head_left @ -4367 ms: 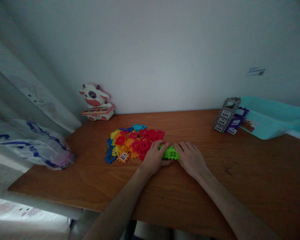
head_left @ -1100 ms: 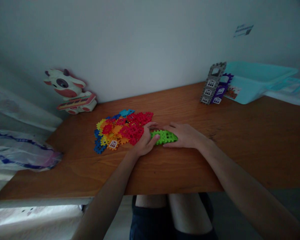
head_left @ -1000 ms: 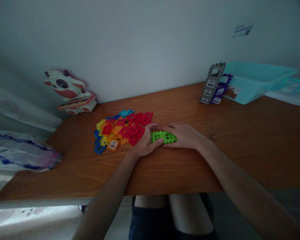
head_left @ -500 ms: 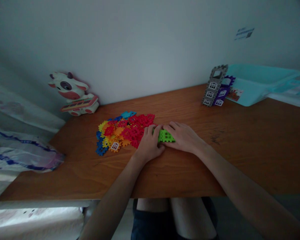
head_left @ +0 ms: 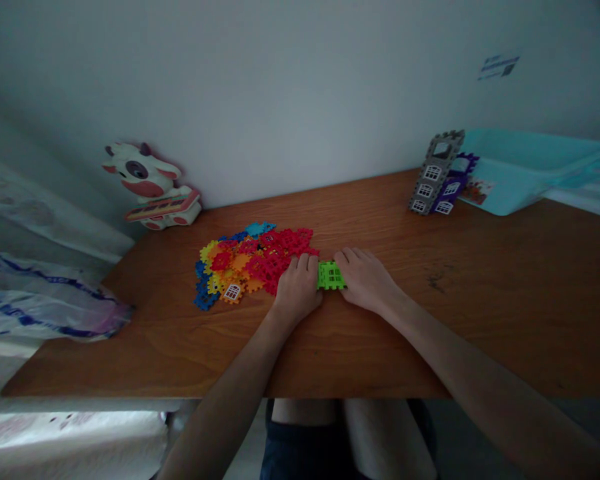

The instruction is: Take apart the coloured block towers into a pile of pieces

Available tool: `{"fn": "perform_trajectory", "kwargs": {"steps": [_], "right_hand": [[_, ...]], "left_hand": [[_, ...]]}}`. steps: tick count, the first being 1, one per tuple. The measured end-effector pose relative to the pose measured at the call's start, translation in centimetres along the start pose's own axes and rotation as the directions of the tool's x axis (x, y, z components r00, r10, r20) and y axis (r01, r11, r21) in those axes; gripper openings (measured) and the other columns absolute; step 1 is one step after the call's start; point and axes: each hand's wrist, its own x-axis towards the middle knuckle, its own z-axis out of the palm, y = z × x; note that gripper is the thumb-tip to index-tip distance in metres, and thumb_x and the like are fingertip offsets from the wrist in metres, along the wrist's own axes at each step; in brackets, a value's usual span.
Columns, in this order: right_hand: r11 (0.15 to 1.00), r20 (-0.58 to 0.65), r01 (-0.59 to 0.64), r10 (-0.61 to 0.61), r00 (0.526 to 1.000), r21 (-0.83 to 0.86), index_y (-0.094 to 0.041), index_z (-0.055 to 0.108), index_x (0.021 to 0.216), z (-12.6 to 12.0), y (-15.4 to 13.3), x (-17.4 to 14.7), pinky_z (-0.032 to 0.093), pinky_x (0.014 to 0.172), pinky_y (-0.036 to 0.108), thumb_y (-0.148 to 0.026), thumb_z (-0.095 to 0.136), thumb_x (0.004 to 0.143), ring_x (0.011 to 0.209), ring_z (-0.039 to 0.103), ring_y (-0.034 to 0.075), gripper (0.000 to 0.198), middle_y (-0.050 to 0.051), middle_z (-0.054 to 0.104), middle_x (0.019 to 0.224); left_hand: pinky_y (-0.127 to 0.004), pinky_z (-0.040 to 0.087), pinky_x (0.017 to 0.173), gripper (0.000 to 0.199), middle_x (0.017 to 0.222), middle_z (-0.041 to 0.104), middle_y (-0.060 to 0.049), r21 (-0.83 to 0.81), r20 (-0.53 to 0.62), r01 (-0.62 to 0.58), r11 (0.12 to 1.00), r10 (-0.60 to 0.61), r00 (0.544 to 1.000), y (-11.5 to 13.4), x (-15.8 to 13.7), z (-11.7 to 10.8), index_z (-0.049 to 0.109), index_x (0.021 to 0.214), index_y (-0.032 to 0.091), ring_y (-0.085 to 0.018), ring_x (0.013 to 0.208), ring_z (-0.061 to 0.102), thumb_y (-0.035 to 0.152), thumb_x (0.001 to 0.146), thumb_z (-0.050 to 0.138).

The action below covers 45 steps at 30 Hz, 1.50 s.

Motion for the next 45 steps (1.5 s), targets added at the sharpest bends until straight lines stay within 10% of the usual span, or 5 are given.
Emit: {"fn": "perform_trajectory", "kwargs": {"steps": [17, 23, 31, 38, 45], "right_hand": [[0.594, 0.012, -0.068, 0.098, 0.995, 0.802, -0.022, 0.056, 0.105, 1.4, 1.4, -0.1, 0.051, 0.076, 0.037, -0.025, 0.063, 0.080, 0.087, 0.065, 0.023, 0.026, 0.005, 0.070, 0.099], [0.627, 0.027, -0.266, 0.364, 0.931, 0.732, -0.022, 0.053, 0.094, 1.6, 2.5, 0.4, 0.048, 0.065, 0.034, -0.033, 0.058, 0.087, 0.075, 0.062, 0.022, 0.014, 0.003, 0.066, 0.084], [0.667, -0.136, 0.087, 0.021, 0.990, 0.740, -0.021, 0.055, 0.116, 0.9, 2.3, -0.5, 0.050, 0.085, 0.041, -0.029, 0.070, 0.073, 0.095, 0.061, 0.025, 0.046, 0.008, 0.064, 0.109], [0.421, 0.038, -0.064, 0.068, 0.997, 0.905, -0.023, 0.057, 0.120, 0.7, 1.3, -0.2, 0.053, 0.084, 0.039, -0.048, 0.061, 0.087, 0.097, 0.064, 0.024, 0.041, 0.007, 0.068, 0.109], [0.376, 0.163, -0.211, 0.157, 0.974, 0.902, -0.020, 0.065, 0.085, 0.7, 0.9, 0.4, 0.048, 0.062, 0.030, -0.051, 0.071, 0.079, 0.069, 0.058, 0.018, 0.033, 0.001, 0.064, 0.076]], "left_hand": [[-0.029, 0.039, 0.059, 0.026, 0.075, 0.057, 0.001, -0.668, -0.038, 0.002, 0.744, -0.037, 0.999, -1.2, 0.0, 1.3, 0.040, 0.083, 0.024, -0.019, 0.067, 0.056, 0.019, 0.065, 0.059], [-0.032, 0.044, 0.064, 0.024, 0.080, 0.057, -0.002, -0.543, -0.095, 0.018, 0.839, -0.082, 0.992, -1.4, 0.0, 1.6, 0.041, 0.085, 0.024, -0.021, 0.073, 0.058, 0.018, 0.071, 0.059], [-0.042, 0.053, 0.084, 0.035, 0.103, 0.060, -0.011, -0.266, -0.134, -0.076, 0.961, 0.042, 0.990, -1.9, -0.1, 1.6, 0.047, 0.103, 0.021, -0.029, 0.098, 0.060, 0.013, 0.072, 0.060], [-0.044, 0.053, 0.086, 0.032, 0.102, 0.059, -0.010, -0.227, -0.168, -0.064, 0.972, 0.026, 0.985, -2.2, 0.1, 1.6, 0.048, 0.106, 0.020, -0.029, 0.099, 0.059, 0.013, 0.076, 0.059], [-0.039, 0.053, 0.083, 0.038, 0.102, 0.060, -0.008, -0.403, -0.245, -0.121, 0.907, 0.020, 0.969, -1.9, -0.1, 2.1, 0.048, 0.107, 0.021, -0.026, 0.096, 0.060, 0.014, 0.073, 0.061]]}}
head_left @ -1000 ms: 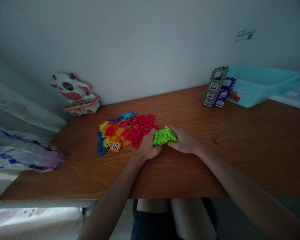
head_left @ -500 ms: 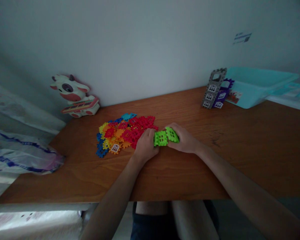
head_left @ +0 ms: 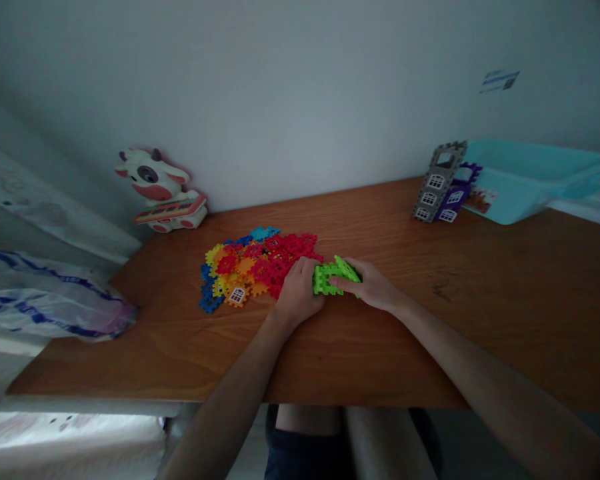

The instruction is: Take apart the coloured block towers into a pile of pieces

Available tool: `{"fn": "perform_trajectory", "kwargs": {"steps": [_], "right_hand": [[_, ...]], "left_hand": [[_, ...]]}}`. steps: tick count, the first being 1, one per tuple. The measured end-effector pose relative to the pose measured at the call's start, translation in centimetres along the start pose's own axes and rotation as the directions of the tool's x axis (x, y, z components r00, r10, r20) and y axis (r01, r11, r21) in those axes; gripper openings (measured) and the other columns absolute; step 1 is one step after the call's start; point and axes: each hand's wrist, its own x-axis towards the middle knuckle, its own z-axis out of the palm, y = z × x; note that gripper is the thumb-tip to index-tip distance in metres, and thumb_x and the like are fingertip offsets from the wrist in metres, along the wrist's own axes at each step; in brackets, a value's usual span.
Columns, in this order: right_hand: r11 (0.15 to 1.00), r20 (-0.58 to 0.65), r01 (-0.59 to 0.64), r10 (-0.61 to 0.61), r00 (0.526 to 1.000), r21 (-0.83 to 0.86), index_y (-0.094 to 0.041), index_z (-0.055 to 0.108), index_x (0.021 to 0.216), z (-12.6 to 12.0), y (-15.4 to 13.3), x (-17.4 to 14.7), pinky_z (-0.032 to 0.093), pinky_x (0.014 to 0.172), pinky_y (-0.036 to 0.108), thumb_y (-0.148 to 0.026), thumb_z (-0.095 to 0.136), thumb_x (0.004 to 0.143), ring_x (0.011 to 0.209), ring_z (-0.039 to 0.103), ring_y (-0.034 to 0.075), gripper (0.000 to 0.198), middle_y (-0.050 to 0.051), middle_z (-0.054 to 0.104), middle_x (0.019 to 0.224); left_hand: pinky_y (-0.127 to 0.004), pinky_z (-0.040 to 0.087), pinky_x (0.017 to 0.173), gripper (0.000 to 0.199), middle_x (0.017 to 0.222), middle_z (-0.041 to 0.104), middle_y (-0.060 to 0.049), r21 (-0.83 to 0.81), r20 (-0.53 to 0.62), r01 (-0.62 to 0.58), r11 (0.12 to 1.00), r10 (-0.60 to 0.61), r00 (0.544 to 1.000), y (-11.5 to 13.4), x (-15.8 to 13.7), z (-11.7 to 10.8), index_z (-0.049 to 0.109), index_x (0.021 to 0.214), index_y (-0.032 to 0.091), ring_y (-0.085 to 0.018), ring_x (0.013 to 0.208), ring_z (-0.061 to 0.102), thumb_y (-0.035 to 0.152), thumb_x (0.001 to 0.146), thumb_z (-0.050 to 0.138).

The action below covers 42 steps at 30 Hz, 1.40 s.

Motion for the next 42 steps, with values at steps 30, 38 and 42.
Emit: {"fn": "perform_trajectory", "kwargs": {"steps": [30, 38, 42], "right_hand": [[0.999, 0.038, 0.027, -0.028, 0.999, 0.019, -0.022, 0.065, 0.098, -0.7, 1.1, 0.1, 0.053, 0.066, 0.032, -0.051, 0.067, 0.082, 0.075, 0.064, 0.021, 0.033, 0.004, 0.069, 0.087], [0.957, -0.030, 0.183, -0.194, 0.980, -0.226, -0.022, 0.059, 0.091, -1.0, 1.0, -0.3, 0.045, 0.064, 0.030, -0.042, 0.066, 0.084, 0.072, 0.058, 0.019, 0.023, 0.003, 0.065, 0.083], [0.924, -0.012, 0.236, -0.251, 0.968, -0.300, -0.021, 0.059, 0.090, -1.2, 0.7, -0.4, 0.043, 0.064, 0.030, -0.037, 0.068, 0.081, 0.070, 0.057, 0.018, 0.020, 0.002, 0.065, 0.080]], "left_hand": [[-0.040, 0.053, 0.085, 0.033, 0.103, 0.059, -0.010, 0.015, 0.126, -0.038, 0.999, 0.036, 0.991, -0.2, 0.2, -1.2, 0.050, 0.103, 0.020, -0.027, 0.097, 0.059, 0.015, 0.071, 0.057], [-0.036, 0.051, 0.077, 0.027, 0.102, 0.062, -0.009, 0.106, 0.198, 0.092, 0.990, -0.112, 0.974, 0.5, 0.3, -1.5, 0.054, 0.102, 0.021, -0.027, 0.091, 0.062, 0.020, 0.075, 0.060], [-0.033, 0.047, 0.076, 0.015, 0.087, 0.060, -0.004, -0.101, 0.154, 0.162, 0.982, -0.145, 0.977, -0.3, 0.4, -1.3, 0.053, 0.089, 0.022, -0.022, 0.082, 0.059, 0.020, 0.076, 0.061]]}}
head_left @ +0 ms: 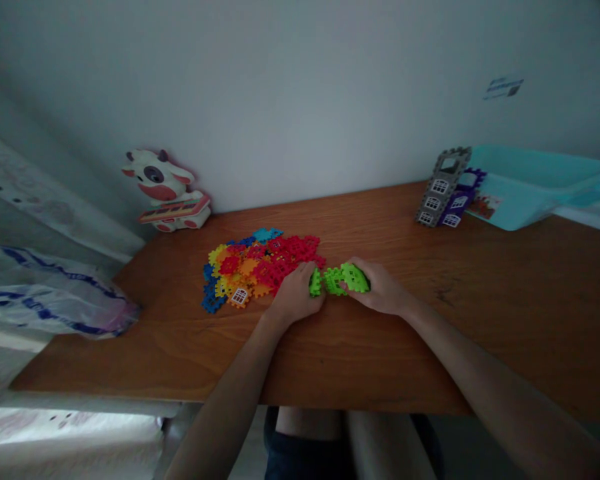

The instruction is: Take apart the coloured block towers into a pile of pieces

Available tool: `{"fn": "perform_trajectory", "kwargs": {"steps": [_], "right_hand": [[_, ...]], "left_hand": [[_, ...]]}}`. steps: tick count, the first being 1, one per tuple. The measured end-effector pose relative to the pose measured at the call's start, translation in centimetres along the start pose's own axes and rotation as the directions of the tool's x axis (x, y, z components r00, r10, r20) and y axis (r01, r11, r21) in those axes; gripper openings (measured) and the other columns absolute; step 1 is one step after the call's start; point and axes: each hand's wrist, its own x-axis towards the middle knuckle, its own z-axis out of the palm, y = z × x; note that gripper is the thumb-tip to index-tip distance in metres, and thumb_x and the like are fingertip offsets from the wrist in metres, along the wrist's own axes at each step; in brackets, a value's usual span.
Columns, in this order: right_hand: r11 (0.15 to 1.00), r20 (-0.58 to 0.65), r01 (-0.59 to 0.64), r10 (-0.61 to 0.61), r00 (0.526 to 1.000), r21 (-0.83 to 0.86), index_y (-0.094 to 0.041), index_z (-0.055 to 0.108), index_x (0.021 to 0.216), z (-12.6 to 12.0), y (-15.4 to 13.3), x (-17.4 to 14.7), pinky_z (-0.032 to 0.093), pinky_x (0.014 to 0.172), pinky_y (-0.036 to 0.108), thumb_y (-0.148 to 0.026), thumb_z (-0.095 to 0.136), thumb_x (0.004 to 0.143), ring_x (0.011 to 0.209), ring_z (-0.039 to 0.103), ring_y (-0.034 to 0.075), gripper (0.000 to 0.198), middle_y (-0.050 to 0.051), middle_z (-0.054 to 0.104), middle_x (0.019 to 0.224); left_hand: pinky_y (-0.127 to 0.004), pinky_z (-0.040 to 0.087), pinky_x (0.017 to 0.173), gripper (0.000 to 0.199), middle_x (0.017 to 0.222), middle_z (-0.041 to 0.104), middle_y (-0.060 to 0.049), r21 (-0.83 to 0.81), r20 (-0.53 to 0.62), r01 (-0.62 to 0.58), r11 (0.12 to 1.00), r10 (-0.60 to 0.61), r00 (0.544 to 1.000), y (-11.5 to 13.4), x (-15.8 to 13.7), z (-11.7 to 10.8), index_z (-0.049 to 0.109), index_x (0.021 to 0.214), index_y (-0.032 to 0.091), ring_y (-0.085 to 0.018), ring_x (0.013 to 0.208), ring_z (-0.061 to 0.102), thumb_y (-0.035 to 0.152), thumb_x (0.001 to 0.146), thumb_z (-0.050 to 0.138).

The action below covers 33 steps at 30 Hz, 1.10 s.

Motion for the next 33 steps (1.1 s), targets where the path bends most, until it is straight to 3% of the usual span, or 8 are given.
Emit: {"fn": "perform_trajectory", "kwargs": {"steps": [3, 6, 9, 12, 17, 26, 29, 33], "right_hand": [[0.988, -0.144, -0.093, 0.110, 0.983, 0.121, -0.022, 0.059, 0.089, 0.0, -0.2, 0.2, 0.045, 0.063, 0.031, -0.047, 0.068, 0.081, 0.070, 0.057, 0.019, 0.028, 0.001, 0.062, 0.079], [0.943, -0.210, -0.183, 0.246, 0.946, 0.278, -0.023, 0.058, 0.089, 0.2, -0.3, 0.5, 0.045, 0.059, 0.031, -0.054, 0.066, 0.082, 0.067, 0.057, 0.019, 0.032, 0.000, 0.060, 0.076], [0.961, -0.324, -0.145, 0.219, 0.920, 0.236, -0.024, 0.056, 0.088, 0.8, -0.4, 0.4, 0.046, 0.060, 0.031, -0.051, 0.065, 0.084, 0.067, 0.057, 0.019, 0.029, 0.000, 0.060, 0.075], [1.000, -0.401, -0.026, 0.024, 0.916, 0.000, -0.024, 0.054, 0.092, 1.5, -0.6, 0.1, 0.048, 0.066, 0.033, -0.036, 0.066, 0.083, 0.072, 0.060, 0.022, 0.020, 0.002, 0.062, 0.080], [0.967, -0.182, 0.195, -0.224, 0.957, -0.163, -0.023, 0.054, 0.100, 2.0, -0.8, -0.1, 0.052, 0.081, 0.038, -0.020, 0.067, 0.075, 0.094, 0.063, 0.027, 0.029, 0.008, 0.063, 0.103], [0.999, -0.179, 0.034, -0.038, 0.983, -0.031, -0.023, 0.055, 0.109, 1.4, -1.0, -0.1, 0.052, 0.077, 0.037, -0.055, 0.079, 0.073, 0.089, 0.062, 0.025, 0.054, 0.005, 0.062, 0.099], [0.995, -0.092, 0.032, -0.041, 0.995, -0.099, -0.022, 0.053, 0.121, 0.9, -0.7, -0.2, 0.052, 0.086, 0.041, -0.056, 0.087, 0.063, 0.099, 0.063, 0.028, 0.076, 0.008, 0.062, 0.109], [0.975, 0.079, 0.041, -0.024, 0.997, -0.217, -0.021, 0.050, 0.132, 0.8, -0.2, -0.1, 0.050, 0.095, 0.046, -0.053, 0.089, 0.059, 0.110, 0.062, 0.032, 0.088, 0.012, 0.062, 0.121]], "left_hand": [[-0.027, 0.045, 0.065, 0.021, 0.073, 0.054, 0.003, -0.449, 0.014, 0.157, 0.879, -0.169, 0.985, -0.1, 0.4, 0.1, 0.052, 0.085, 0.022, -0.015, 0.068, 0.053, 0.019, 0.070, 0.066], [-0.023, 0.046, 0.059, 0.026, 0.069, 0.055, 0.005, -0.868, 0.232, 0.356, 0.345, -0.352, 0.907, 0.7, 0.9, 0.1, 0.056, 0.085, 0.021, -0.011, 0.061, 0.053, 0.023, 0.067, 0.074], [-0.028, 0.056, 0.072, 0.030, 0.076, 0.064, 0.000, -0.911, 0.408, 0.397, -0.115, -0.403, 0.819, 2.2, 1.2, 0.2, 0.060, 0.083, 0.018, -0.012, 0.069, 0.063, 0.037, 0.073, 0.081], [-0.034, 0.058, 0.084, 0.040, 0.086, 0.071, -0.005, -0.888, 0.452, 0.374, -0.267, -0.364, 0.814, 3.6, 1.1, 0.8, 0.065, 0.089, 0.016, -0.016, 0.081, 0.069, 0.052, 0.078, 0.078], [-0.026, 0.057, 0.072, 0.041, 0.086, 0.072, -0.004, -0.893, 0.431, 0.325, -0.311, -0.387, 0.815, 3.8, 0.9, 2.5, 0.068, 0.085, 0.014, -0.015, 0.075, 0.068, 0.044, 0.067, 0.089], [-0.026, 0.056, 0.071, 0.046, 0.096, 0.072, -0.003, -0.909, 0.381, 0.271, -0.316, -0.369, 0.847, 3.6, 0.9, 2.0, 0.067, 0.100, 0.020, -0.017, 0.083, 0.069, 0.023, 0.061, 0.091], [-0.030, 0.056, 0.075, 0.051, 0.098, 0.071, -0.003, -0.950, 0.301, 0.250, -0.186, -0.346, 0.889, 3.7, 0.5, 2.0, 0.066, 0.105, 0.020, -0.018, 0.084, 0.068, 0.024, 0.061, 0.091], [-0.030, 0.053, 0.080, 0.057, 0.099, 0.069, -0.003, -0.964, 0.138, 0.195, 0.179, -0.291, 0.947, 3.1, 0.1, 2.7, 0.064, 0.106, 0.019, -0.017, 0.087, 0.065, 0.023, 0.057, 0.092]]}}
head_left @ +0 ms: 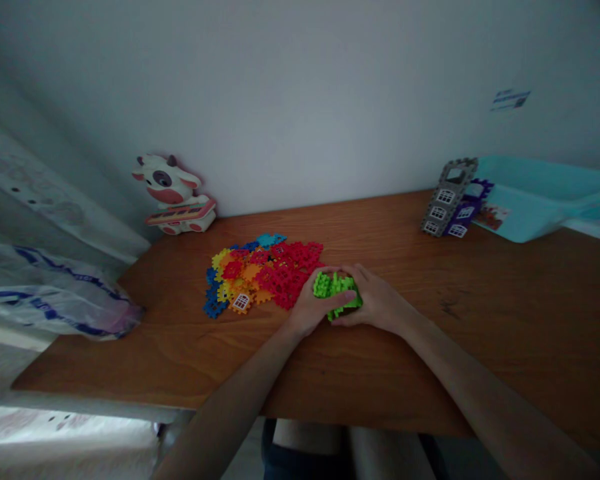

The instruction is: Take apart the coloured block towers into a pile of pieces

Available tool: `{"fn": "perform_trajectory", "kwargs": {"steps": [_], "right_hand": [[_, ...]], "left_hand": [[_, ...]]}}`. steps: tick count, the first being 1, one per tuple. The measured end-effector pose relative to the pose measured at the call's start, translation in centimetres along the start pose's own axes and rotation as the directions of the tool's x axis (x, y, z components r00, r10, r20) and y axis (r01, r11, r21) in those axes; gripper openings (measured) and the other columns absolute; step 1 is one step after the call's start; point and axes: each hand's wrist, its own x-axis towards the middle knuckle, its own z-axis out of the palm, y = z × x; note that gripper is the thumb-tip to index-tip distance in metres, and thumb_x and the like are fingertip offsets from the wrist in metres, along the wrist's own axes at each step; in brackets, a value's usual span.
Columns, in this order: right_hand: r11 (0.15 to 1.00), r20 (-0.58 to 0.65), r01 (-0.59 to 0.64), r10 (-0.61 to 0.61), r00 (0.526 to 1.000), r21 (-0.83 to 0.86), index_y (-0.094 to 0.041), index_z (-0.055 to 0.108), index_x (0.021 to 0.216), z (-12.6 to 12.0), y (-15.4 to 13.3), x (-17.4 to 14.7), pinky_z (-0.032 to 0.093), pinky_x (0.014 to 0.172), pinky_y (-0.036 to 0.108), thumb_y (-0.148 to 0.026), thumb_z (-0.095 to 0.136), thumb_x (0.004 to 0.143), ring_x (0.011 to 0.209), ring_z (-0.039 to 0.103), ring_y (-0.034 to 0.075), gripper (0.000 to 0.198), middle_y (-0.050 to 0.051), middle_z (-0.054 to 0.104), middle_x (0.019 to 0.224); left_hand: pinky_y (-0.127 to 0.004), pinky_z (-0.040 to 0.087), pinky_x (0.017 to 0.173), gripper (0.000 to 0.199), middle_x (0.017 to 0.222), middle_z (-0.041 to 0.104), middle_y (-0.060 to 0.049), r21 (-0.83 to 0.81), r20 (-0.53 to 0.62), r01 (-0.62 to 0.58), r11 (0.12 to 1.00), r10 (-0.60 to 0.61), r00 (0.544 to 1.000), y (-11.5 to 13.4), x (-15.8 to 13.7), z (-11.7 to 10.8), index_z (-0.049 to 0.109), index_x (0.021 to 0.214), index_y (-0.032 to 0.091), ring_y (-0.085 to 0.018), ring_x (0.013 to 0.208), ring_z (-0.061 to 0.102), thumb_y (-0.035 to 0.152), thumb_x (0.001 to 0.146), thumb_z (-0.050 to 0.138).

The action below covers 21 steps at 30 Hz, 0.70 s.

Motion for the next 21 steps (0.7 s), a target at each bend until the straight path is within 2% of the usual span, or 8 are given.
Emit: {"fn": "perform_trajectory", "kwargs": {"steps": [2, 5, 10, 13, 17, 19, 21], "right_hand": [[0.999, 0.031, -0.002, 0.004, 1.000, -0.047, -0.020, 0.050, 0.134, 0.3, 0.1, 0.1, 0.049, 0.097, 0.047, -0.049, 0.088, 0.061, 0.113, 0.061, 0.033, 0.088, 0.014, 0.062, 0.124], [0.997, 0.043, -0.003, 0.006, 0.999, -0.081, -0.019, 0.048, 0.137, 0.6, -0.1, 0.2, 0.048, 0.097, 0.048, -0.042, 0.084, 0.068, 0.114, 0.061, 0.033, 0.081, 0.016, 0.062, 0.128], [0.986, -0.003, -0.026, 0.026, 1.000, -0.164, -0.017, 0.050, 0.132, 0.8, -0.7, 0.2, 0.052, 0.090, 0.046, -0.024, 0.069, 0.078, 0.108, 0.065, 0.032, 0.057, 0.017, 0.065, 0.121], [0.970, -0.038, -0.035, 0.027, 0.999, -0.240, -0.017, 0.051, 0.128, 0.7, -1.1, 0.2, 0.053, 0.084, 0.045, -0.019, 0.064, 0.077, 0.102, 0.066, 0.032, 0.053, 0.017, 0.066, 0.117], [0.953, -0.033, 0.014, -0.025, 0.999, -0.303, -0.015, 0.053, 0.127, 0.6, -0.9, 0.3, 0.052, 0.085, 0.046, -0.010, 0.061, 0.073, 0.103, 0.066, 0.033, 0.055, 0.018, 0.068, 0.114], [0.970, -0.025, 0.045, -0.052, 0.998, -0.238, -0.018, 0.053, 0.128, 0.4, -0.5, 0.2, 0.052, 0.087, 0.043, -0.010, 0.062, 0.072, 0.105, 0.066, 0.031, 0.057, 0.015, 0.068, 0.116], [0.991, -0.012, 0.056, -0.058, 0.998, -0.122, -0.021, 0.057, 0.122, 0.2, 0.0, 0.1, 0.053, 0.085, 0.040, -0.012, 0.065, 0.073, 0.100, 0.068, 0.028, 0.050, 0.012, 0.070, 0.114]], "left_hand": [[-0.028, 0.052, 0.081, 0.056, 0.099, 0.068, -0.002, 0.126, -0.016, -0.080, 0.989, 0.083, 0.996, -0.3, 0.0, -0.3, 0.063, 0.107, 0.020, -0.016, 0.088, 0.064, 0.021, 0.058, 0.090], [-0.028, 0.051, 0.081, 0.053, 0.097, 0.067, -0.001, 0.228, -0.049, -0.160, 0.960, 0.176, 0.983, -0.1, -0.1, -0.5, 0.061, 0.107, 0.021, -0.016, 0.087, 0.062, 0.019, 0.061, 0.086], [-0.030, 0.048, 0.092, 0.049, 0.104, 0.067, -0.004, 0.332, 0.021, -0.277, 0.901, 0.287, 0.958, 0.8, -0.7, 0.0, 0.060, 0.109, 0.023, -0.020, 0.098, 0.063, 0.018, 0.065, 0.083], [-0.034, 0.045, 0.101, 0.050, 0.109, 0.067, -0.006, 0.294, 0.068, -0.295, 0.909, 0.288, 0.955, 1.0, -0.8, 0.2, 0.060, 0.109, 0.023, -0.023, 0.107, 0.062, 0.018, 0.065, 0.084], [-0.033, 0.048, 0.097, 0.051, 0.106, 0.068, -0.007, 0.214, 0.087, -0.249, 0.945, 0.235, 0.968, 1.1, -0.6, -0.1, 0.061, 0.107, 0.022, -0.022, 0.103, 0.063, 0.020, 0.063, 0.087], [-0.032, 0.050, 0.091, 0.052, 0.104, 0.069, -0.006, 0.171, 0.086, -0.212, 0.962, 0.200, 0.976, 1.2, -0.7, -0.3, 0.062, 0.106, 0.022, -0.021, 0.099, 0.065, 0.021, 0.062, 0.088], [-0.033, 0.052, 0.089, 0.055, 0.103, 0.070, -0.006, 0.123, 0.088, -0.178, 0.976, 0.168, 0.982, 1.3, -0.9, -0.3, 0.061, 0.107, 0.023, -0.021, 0.097, 0.066, 0.020, 0.059, 0.089]]}}
